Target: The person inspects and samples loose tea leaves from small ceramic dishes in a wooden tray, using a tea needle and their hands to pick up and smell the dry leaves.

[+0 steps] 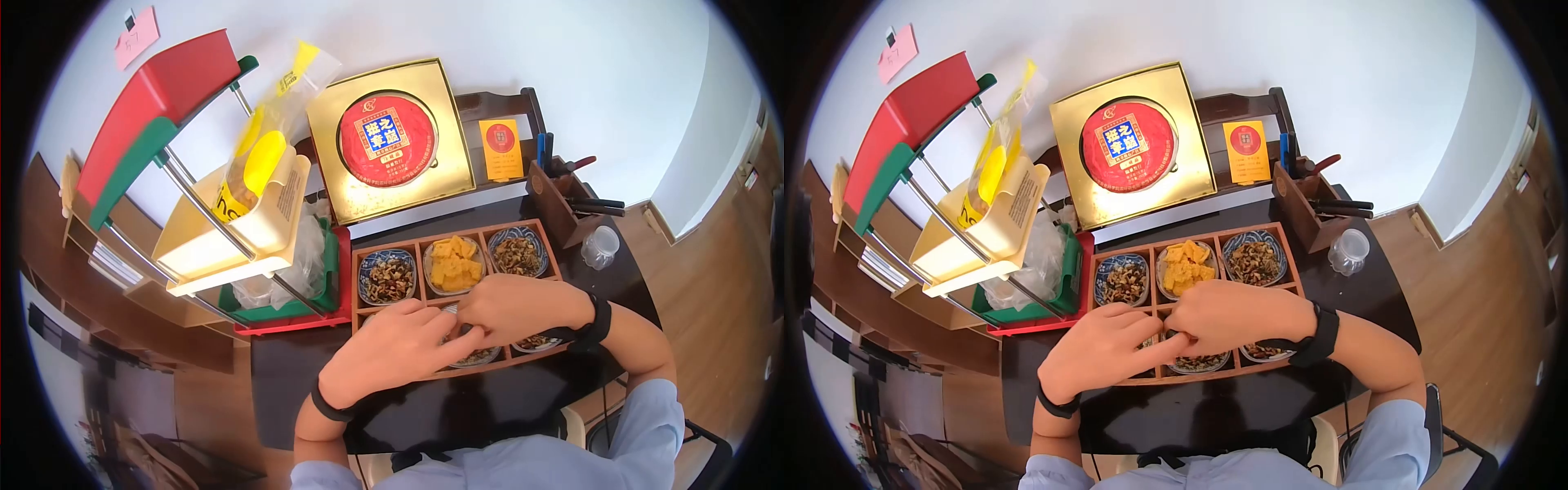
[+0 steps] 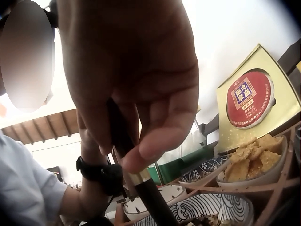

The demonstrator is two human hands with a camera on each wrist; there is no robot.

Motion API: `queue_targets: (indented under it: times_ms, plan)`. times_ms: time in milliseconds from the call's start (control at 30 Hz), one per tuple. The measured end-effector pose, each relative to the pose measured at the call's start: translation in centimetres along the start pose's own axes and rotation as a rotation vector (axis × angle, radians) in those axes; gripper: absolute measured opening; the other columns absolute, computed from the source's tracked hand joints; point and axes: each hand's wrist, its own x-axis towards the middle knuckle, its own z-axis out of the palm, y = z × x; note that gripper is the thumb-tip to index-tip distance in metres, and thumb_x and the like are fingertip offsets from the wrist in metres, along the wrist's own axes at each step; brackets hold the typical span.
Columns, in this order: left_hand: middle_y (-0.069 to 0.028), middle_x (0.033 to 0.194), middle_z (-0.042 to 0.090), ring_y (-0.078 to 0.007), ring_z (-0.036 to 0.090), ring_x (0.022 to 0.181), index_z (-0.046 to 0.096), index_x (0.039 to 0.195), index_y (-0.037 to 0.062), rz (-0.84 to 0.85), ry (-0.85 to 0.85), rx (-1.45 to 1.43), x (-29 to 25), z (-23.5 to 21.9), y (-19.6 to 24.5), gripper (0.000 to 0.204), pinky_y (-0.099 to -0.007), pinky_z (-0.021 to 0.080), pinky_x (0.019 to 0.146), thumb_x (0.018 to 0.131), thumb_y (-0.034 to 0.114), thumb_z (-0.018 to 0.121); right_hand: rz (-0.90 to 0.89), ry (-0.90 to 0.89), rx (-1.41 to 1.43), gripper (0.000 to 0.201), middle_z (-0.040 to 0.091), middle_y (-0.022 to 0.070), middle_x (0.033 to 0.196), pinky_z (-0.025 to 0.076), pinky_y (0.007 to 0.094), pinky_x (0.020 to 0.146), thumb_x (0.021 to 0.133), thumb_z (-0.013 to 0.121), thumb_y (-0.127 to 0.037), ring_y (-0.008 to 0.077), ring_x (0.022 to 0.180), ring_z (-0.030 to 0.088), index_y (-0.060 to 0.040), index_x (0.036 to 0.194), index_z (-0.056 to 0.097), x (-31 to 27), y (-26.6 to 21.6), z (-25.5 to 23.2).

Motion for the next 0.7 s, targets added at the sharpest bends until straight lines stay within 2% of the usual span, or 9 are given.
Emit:
queue_targets:
  times_ms: [100,167,267,467,600,700]
  plan:
    - [-0.0032,0.074,0.054,-0.0208,0.056,0.063,0.057,0.097,0.0137,-0.010,-0.040,-0.069,1.2,0.3,-0.3,0.024,-0.0314,0.044,0.056,0.073,0.012,0.061,-0.013,-0.030,0.045,0.030,0.058,0.0188,0.064,0.045,0.0408,0.059,0.080,0.064,-0.026,0.0370,0.063,0.057,0.0022,0.071,0.061,0.1,-0.5,-0.6]
    - [-0.0059,0.065,0.052,-0.0242,0.055,0.057,0.053,0.090,0.0104,0.082,-0.160,-0.162,2.2,0.2,-1.2,0.018,-0.0340,0.042,0.050,0.074,0.012,0.060,0.009,-0.052,0.069,0.029,0.058,0.0190,0.064,0.045,0.0407,0.058,0.079,0.064,-0.026,0.0371,0.063,0.056,0.0021,0.072,0.061,0.0,-0.7,-1.2]
    - [-0.0085,0.060,0.051,-0.0277,0.054,0.052,0.050,0.084,0.0080,0.116,-0.230,-0.180,3.5,0.0,-1.9,0.014,-0.0355,0.041,0.046,0.075,0.012,0.060,0.033,-0.067,0.086,0.025,0.058,0.0194,0.063,0.045,0.0404,0.058,0.077,0.064,-0.024,0.0371,0.063,0.056,0.0016,0.074,0.062,-0.2,-0.4,-1.8]
    - [-0.0102,0.060,0.051,-0.0285,0.055,0.050,0.047,0.081,0.0070,0.115,-0.309,-0.132,5.1,-1.3,-1.5,0.014,-0.0359,0.041,0.044,0.075,0.012,0.059,0.041,-0.016,0.107,0.020,0.057,0.0195,0.062,0.045,0.0402,0.057,0.075,0.061,-0.019,0.0373,0.062,0.056,0.0010,0.073,0.063,-0.7,-0.1,-2.2]
    - [-0.0107,0.060,0.052,-0.0285,0.055,0.050,0.046,0.082,0.0064,0.094,-0.248,-0.168,4.9,0.0,-1.7,0.014,-0.0356,0.041,0.043,0.075,0.011,0.058,0.092,0.001,0.127,0.019,0.057,0.0193,0.062,0.045,0.0401,0.058,0.073,0.061,-0.018,0.0371,0.062,0.057,0.0012,0.071,0.061,-0.9,0.1,-2.2]
    - [-0.0107,0.063,0.053,-0.0286,0.056,0.053,0.048,0.084,0.0061,0.088,-0.277,-0.106,5.5,-1.3,-1.7,0.014,-0.0352,0.042,0.045,0.075,0.011,0.058,0.048,0.062,0.057,0.021,0.057,0.0194,0.062,0.046,0.0401,0.059,0.076,0.062,-0.019,0.0365,0.063,0.058,0.0017,0.074,0.061,-1.0,0.0,-3.0]
